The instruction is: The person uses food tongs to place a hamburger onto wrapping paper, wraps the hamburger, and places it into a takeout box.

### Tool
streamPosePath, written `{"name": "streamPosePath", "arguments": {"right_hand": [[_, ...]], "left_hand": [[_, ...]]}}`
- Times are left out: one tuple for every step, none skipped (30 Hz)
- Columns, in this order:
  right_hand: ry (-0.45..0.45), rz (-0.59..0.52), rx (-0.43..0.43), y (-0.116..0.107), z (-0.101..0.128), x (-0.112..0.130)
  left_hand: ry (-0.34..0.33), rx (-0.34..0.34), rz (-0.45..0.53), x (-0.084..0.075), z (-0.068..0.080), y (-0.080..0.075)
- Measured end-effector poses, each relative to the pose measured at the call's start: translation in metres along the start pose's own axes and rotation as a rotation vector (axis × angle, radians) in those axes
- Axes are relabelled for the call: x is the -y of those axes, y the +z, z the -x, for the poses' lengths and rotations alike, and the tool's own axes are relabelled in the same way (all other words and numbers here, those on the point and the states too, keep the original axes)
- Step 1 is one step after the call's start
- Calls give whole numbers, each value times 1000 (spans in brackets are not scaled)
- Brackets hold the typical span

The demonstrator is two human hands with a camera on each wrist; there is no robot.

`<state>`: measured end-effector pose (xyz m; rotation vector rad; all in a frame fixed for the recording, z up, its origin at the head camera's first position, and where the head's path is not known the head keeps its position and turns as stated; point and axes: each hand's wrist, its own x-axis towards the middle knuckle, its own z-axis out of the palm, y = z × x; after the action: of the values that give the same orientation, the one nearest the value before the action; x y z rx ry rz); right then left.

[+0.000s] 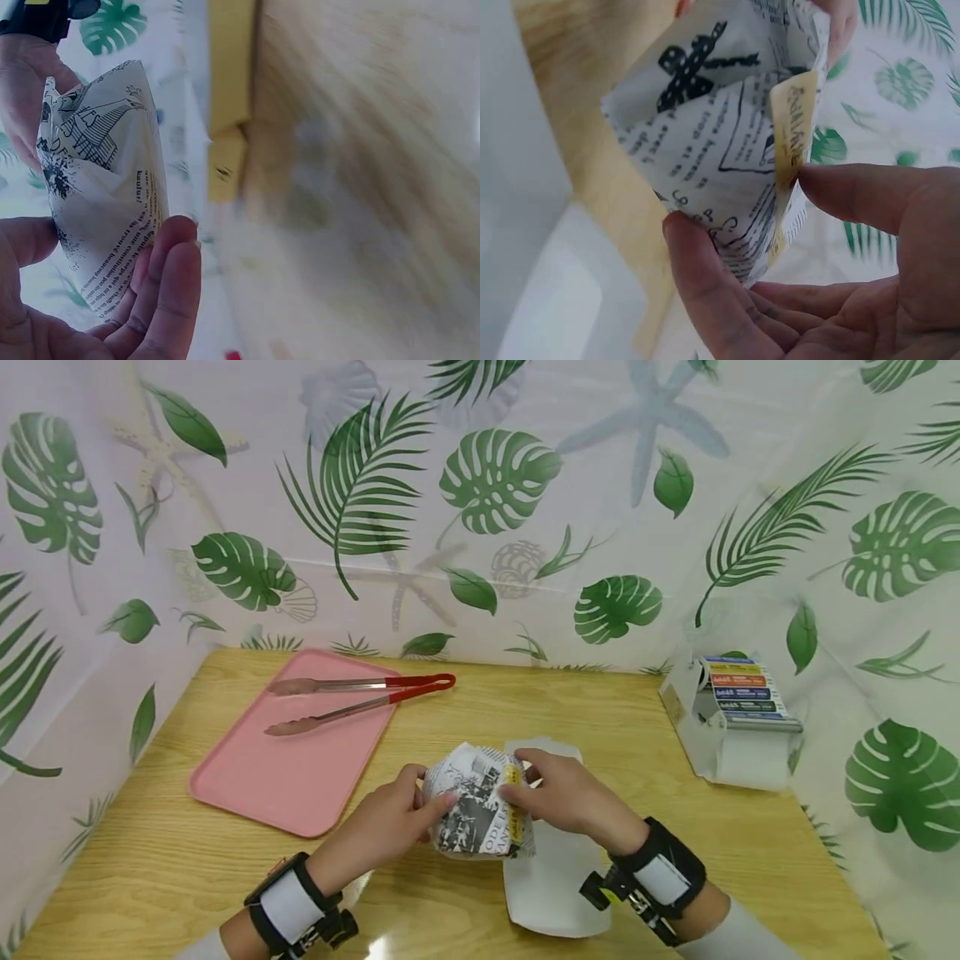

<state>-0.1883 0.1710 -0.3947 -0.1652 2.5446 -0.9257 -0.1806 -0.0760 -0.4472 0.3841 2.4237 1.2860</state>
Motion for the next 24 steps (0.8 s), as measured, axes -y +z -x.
{"name": "streamPosePath", "arguments": {"right_hand": [[5, -1, -18, -7, 8, -6], [6, -5, -32, -14, 16, -12], [13, -11, -44, -19, 24, -18], [20, -18, -53, -23, 32, -25], [31, -28, -56, -26, 38, -31], [43, -41, -57, -29, 45, -38], [56, -64, -58, -30, 51, -45], [65, -84, -56, -30, 56, -51], [75, -101, -55, -30, 61, -58], [79, -121, -50, -27, 62, -63], [83, -140, -44, -24, 63, -68], [83, -156, -40, -21, 64, -72], [81, -163, -39, -18, 64, -75], [79, -166, -38, -16, 64, -78], [75, -171, -38, -13, 64, -81], [70, -173, -39, -11, 64, -83], [65, -174, -42, -9, 64, -85], [61, -173, -46, -8, 64, -86], [57, -171, -48, -6, 64, -88], [52, -176, -48, -5, 64, -89], [48, -175, -46, -4, 65, -91], [43, -179, -44, -2, 65, -94], [42, -182, -40, -1, 65, -96], [40, -187, -38, 1, 65, -99]], "left_hand": [[27, 17, 2, -8, -3, 5], [53, 35, 7, -16, -6, 11], [75, 50, 9, -23, -8, 17], [92, 66, 10, -29, -10, 23], [105, 83, 13, -34, -11, 30], [112, 99, 14, -38, -13, 37], [116, 115, 14, -41, -14, 44], [115, 129, 17, -43, -14, 50], [110, 142, 17, -44, -15, 56], [99, 150, 20, -43, -14, 60], [89, 155, 20, -42, -14, 63], [80, 161, 21, -40, -13, 66], [72, 164, 19, -39, -13, 69], [64, 167, 15, -38, -12, 71], [60, 168, 9, -36, -12, 74], [59, 169, 3, -35, -12, 75], [60, 169, -7, -33, -12, 77], [61, 170, -20, -32, -12, 79], [65, 168, -39, -31, -13, 80], [71, 168, -60, -30, -13, 81], [80, 169, -81, -29, -13, 83], [92, 169, -104, -28, -13, 84], [102, 170, -127, -28, -13, 85], [109, 174, -147, -27, -14, 86]]}}
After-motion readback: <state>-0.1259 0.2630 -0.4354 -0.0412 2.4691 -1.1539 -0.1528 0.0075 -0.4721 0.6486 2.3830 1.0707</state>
